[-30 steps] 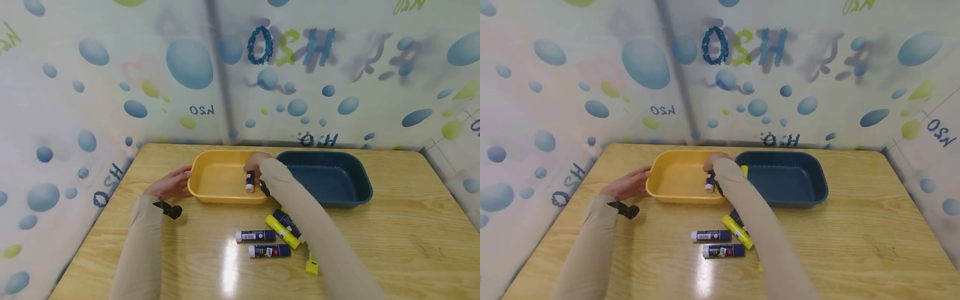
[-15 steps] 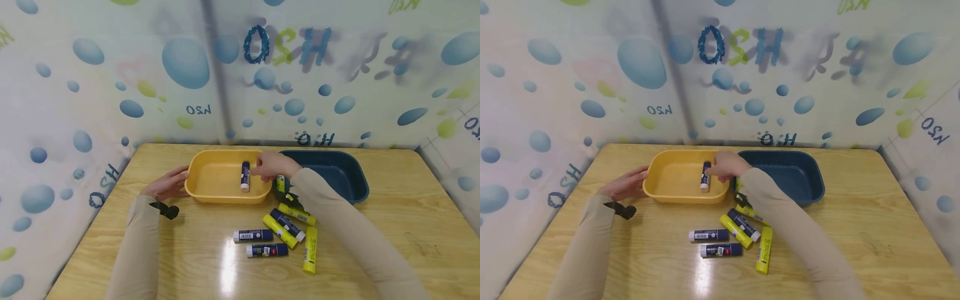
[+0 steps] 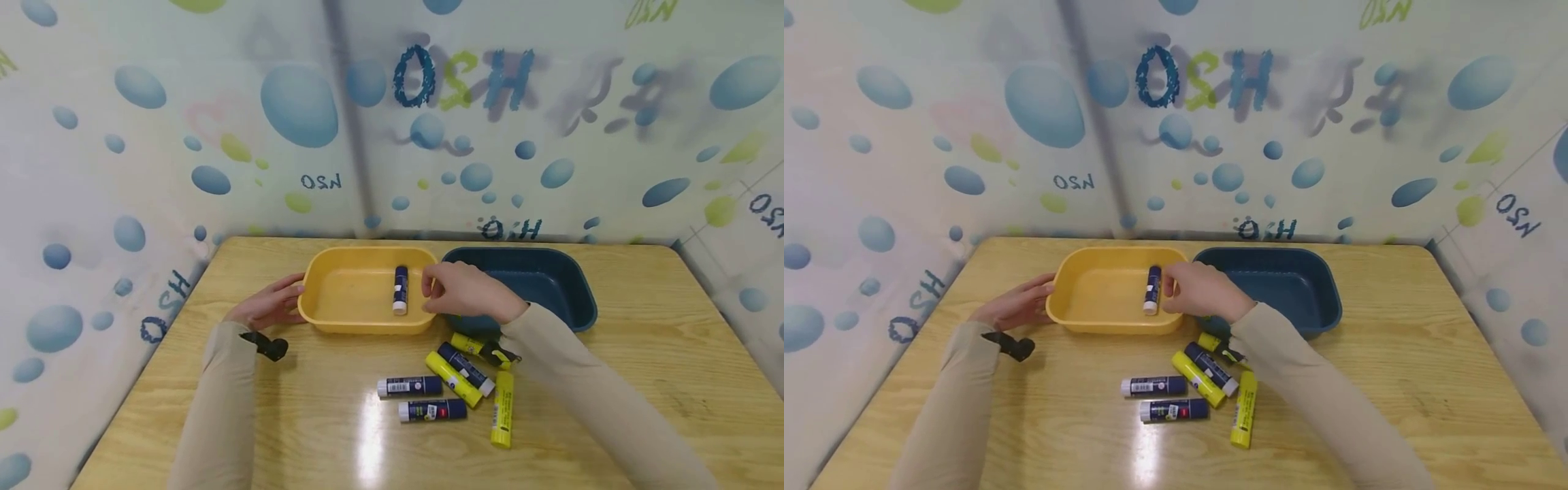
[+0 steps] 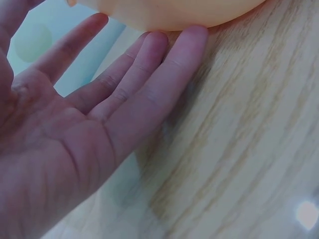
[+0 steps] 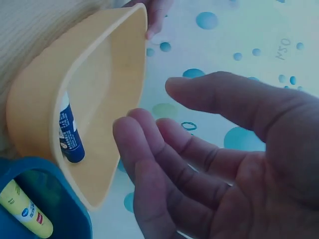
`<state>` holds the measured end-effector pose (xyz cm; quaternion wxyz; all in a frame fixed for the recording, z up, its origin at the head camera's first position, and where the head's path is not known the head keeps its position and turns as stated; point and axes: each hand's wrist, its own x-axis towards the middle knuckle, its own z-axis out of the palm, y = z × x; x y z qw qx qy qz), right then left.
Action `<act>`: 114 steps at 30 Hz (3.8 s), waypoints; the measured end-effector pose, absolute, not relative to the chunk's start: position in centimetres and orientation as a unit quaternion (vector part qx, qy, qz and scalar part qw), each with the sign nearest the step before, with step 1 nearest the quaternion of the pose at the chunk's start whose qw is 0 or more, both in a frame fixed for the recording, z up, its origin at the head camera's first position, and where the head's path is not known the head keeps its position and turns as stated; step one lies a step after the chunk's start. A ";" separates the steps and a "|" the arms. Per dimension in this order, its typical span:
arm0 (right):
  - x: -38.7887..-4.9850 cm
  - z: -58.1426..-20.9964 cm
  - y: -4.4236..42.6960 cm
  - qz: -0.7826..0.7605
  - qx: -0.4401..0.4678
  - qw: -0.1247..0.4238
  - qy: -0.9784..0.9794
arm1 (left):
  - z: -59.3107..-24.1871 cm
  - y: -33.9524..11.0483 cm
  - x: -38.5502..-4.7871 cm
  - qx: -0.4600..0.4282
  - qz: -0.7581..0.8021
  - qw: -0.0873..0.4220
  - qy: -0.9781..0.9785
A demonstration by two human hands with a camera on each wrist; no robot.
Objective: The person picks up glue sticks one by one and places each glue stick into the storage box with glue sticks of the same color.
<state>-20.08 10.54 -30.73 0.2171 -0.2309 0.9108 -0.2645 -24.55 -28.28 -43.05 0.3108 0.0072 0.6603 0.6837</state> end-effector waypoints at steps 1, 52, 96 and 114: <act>-19.9 -30.7 10.7 -0.263 -0.232 0.218 0.911 | -43.1 -28.3 -24.5 0.007 0.686 0.312 0.657; -11.0 -37.9 20.2 -0.288 -0.292 0.227 0.883 | -42.9 -28.2 -24.3 0.001 0.693 0.319 0.647; -9.6 -40.8 19.6 0.084 -0.587 -0.033 0.804 | -42.9 -28.2 -24.3 0.010 0.688 0.318 0.653; -10.0 -39.1 20.1 0.081 -0.612 -0.066 0.784 | -43.1 -28.3 -24.3 0.014 0.692 0.320 0.647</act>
